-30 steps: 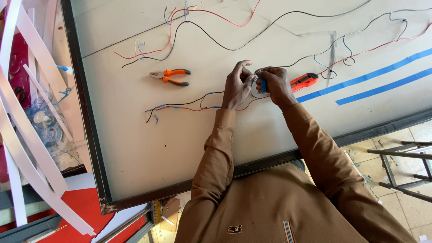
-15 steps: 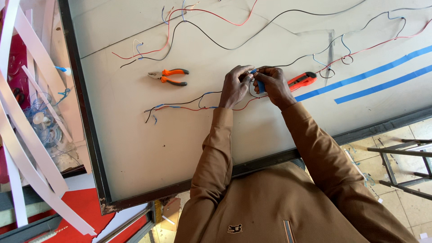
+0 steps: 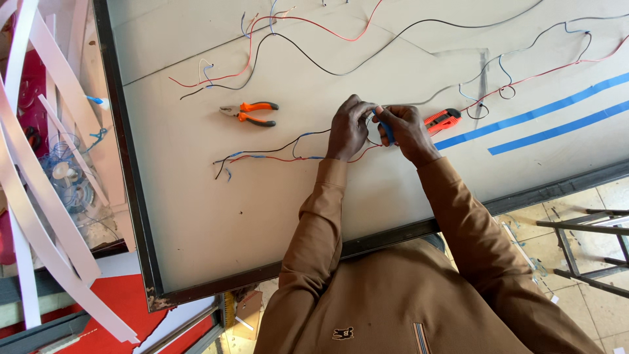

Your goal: The person wraps blue electrical tape around the ends of several exposed wires lying on a white work surface. The hands repeatedly twist and secure the tape over the wire connections. Tools including pliers and a utility knife are visible on the table but are not used during the clip.

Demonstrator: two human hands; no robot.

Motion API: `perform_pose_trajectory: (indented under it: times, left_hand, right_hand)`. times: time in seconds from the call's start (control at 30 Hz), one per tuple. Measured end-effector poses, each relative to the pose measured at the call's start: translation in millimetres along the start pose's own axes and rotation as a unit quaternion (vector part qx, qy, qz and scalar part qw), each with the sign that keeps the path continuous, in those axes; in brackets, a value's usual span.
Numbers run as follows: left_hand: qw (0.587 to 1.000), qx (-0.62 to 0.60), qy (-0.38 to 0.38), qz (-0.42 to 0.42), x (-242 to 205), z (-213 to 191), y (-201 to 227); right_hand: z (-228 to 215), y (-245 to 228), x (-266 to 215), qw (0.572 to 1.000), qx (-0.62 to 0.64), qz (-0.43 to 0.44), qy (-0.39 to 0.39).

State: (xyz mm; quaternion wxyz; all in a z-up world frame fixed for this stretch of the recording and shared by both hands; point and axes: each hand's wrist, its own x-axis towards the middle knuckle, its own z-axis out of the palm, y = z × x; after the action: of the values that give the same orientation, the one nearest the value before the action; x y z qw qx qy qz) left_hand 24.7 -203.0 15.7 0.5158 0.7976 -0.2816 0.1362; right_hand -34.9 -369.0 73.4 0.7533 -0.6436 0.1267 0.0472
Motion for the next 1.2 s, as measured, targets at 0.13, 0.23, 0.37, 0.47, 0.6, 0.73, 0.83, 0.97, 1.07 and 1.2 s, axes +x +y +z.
perform_pose_trajectory:
  times: [0.13,0.23,0.37,0.47,0.6,0.73,0.83,0.97,1.07,1.2]
  left_hand:
    - [0.998,0.044,0.016,0.049,-5,11,-12]
    - [0.999,0.016,0.0,0.041,0,4,-6]
    - [0.999,-0.031,-0.017,-0.01,2,-7,-4]
    - [0.996,-0.054,-0.011,-0.068,0,4,-17]
    - [0.985,-0.097,0.001,-0.142,1,4,-10]
    - [0.987,-0.107,-0.012,-0.117,12,-7,7]
    - [0.982,-0.118,-0.033,-0.145,8,-15,19]
    - [0.984,-0.124,-0.02,-0.126,7,-17,10]
    - [0.987,-0.098,-0.025,-0.124,3,-8,-7]
    - [0.985,-0.108,-0.026,-0.135,-2,-1,-15]
  right_hand:
    - [0,9,17,0.999,0.039,-0.006,0.014]
    - [-7,16,38,0.997,0.077,0.014,0.011]
    - [-9,17,57,0.993,0.102,0.055,0.007]
    - [-6,-32,43,0.992,0.123,0.031,0.003]
    - [-35,-26,58,0.97,-0.153,-0.179,0.053]
    - [-53,-8,80,0.872,-0.424,-0.245,-0.019]
    - [-21,-50,41,0.907,-0.413,-0.021,-0.084]
    - [-33,-37,61,0.943,-0.279,-0.039,-0.178]
    - [-34,-42,61,0.958,-0.15,-0.057,-0.238]
    - [-36,-52,54,0.967,-0.087,-0.071,-0.229]
